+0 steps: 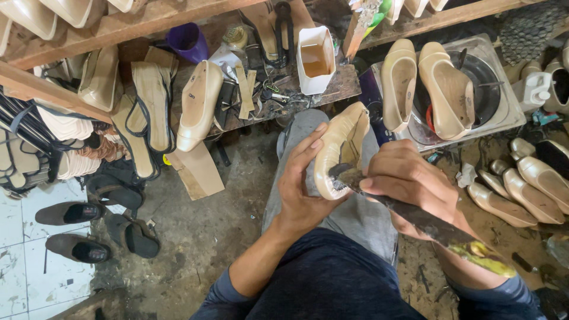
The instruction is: The person applies glue to the inner sole of a beige shoe using a brush. They repeatedly dip the brush into a container of glue and spread it along the shoe's interior, then place the shoe on a nearby surface and pick up another shoe to continue the process.
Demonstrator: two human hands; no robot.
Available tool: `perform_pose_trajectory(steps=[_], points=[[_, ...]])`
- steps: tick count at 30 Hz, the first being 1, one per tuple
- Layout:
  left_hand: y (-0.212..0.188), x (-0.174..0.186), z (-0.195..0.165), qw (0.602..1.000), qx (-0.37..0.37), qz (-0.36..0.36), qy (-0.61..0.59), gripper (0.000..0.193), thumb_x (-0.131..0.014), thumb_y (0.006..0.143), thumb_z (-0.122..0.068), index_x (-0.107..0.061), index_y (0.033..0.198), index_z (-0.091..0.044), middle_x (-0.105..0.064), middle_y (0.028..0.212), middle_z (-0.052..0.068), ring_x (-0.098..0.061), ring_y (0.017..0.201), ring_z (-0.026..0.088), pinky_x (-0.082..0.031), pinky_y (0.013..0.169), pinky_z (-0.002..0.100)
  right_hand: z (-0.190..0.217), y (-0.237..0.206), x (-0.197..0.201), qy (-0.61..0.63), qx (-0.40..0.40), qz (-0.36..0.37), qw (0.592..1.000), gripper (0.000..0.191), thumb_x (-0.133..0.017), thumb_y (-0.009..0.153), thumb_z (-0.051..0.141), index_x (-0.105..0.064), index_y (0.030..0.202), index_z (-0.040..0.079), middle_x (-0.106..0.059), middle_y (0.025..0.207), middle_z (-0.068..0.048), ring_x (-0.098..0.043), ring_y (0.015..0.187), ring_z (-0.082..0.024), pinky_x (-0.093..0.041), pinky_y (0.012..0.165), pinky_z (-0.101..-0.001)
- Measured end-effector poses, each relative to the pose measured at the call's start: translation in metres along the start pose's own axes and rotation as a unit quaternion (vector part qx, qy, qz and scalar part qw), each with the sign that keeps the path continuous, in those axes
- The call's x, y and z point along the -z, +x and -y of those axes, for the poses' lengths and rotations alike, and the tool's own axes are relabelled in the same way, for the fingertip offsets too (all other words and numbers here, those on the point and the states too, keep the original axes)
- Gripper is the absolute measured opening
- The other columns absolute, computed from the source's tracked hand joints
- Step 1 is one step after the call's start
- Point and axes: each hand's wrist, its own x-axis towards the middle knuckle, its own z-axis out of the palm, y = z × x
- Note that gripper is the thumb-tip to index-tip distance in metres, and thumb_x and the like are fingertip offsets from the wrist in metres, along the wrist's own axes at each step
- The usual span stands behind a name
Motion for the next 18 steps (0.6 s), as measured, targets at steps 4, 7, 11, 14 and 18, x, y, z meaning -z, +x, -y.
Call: perform_pose_trajectory(steps=[4, 7, 11, 14, 18], points=[[-0.0010, -0.0016, -0.0002, 1.000, -0.002, -0.005, 0.006, 0.091, -0.098, 0.076, -0.009, -0.043, 0.148, -0.009, -0.049, 0.157, 0.021, -0.055, 0.142, 0.032, -0.049, 0.120, 0.039, 0.0018, -0.0002, 0.0014, -0.020, -0.058, -0.012, 0.998, 0.013, -0.064, 0.101, 0.007, -0.062, 0.109, -0.003, -0.064, 0.103, -0.016, -0.067, 0.094, -0.030, -0.055, 0.080, -0.0420], [-0.0018, -0.0014, -0.0006, 1.000, 0.008, 0.007, -0.014, 0.090, -0.096, 0.076, -0.008, -0.043, 0.149, -0.008, -0.048, 0.158, 0.022, -0.053, 0.144, 0.033, -0.048, 0.122, 0.040, 0.0020, -0.0005, 0.0020, -0.008, -0.009, 0.022, 1.000, 0.012, -0.064, 0.100, 0.006, -0.063, 0.107, -0.004, -0.064, 0.099, -0.015, -0.068, 0.090, -0.029, -0.057, 0.083, -0.0463], [-0.0026, -0.0013, -0.0012, 1.000, 0.012, 0.001, -0.012, 0.090, -0.097, 0.077, -0.009, -0.043, 0.149, -0.007, -0.048, 0.158, 0.022, -0.054, 0.143, 0.032, -0.049, 0.121, 0.039, 0.0008, 0.0001, 0.0011, -0.027, -0.019, 0.000, 0.999, 0.018, -0.065, 0.096, 0.011, -0.064, 0.108, -0.002, -0.065, 0.102, -0.013, -0.069, 0.092, -0.028, -0.057, 0.081, -0.0426], [-0.0024, -0.0009, -0.0011, 1.000, 0.011, 0.003, -0.013, 0.090, -0.097, 0.076, -0.008, -0.044, 0.149, -0.007, -0.048, 0.158, 0.022, -0.054, 0.143, 0.032, -0.049, 0.121, 0.039, 0.0004, 0.0017, 0.0015, -0.016, -0.004, 0.011, 1.000, 0.016, -0.064, 0.096, 0.008, -0.064, 0.107, -0.004, -0.064, 0.100, -0.015, -0.068, 0.089, -0.029, -0.056, 0.082, -0.0448], [-0.0022, -0.0010, -0.0012, 1.000, 0.010, 0.003, -0.011, 0.091, -0.097, 0.076, -0.008, -0.044, 0.149, -0.007, -0.049, 0.158, 0.021, -0.054, 0.143, 0.032, -0.048, 0.121, 0.039, 0.0021, 0.0041, 0.0030, -0.019, -0.017, 0.003, 1.000, 0.014, -0.063, 0.095, 0.005, -0.063, 0.106, -0.004, -0.064, 0.100, -0.015, -0.068, 0.090, -0.030, -0.056, 0.082, -0.0450]])
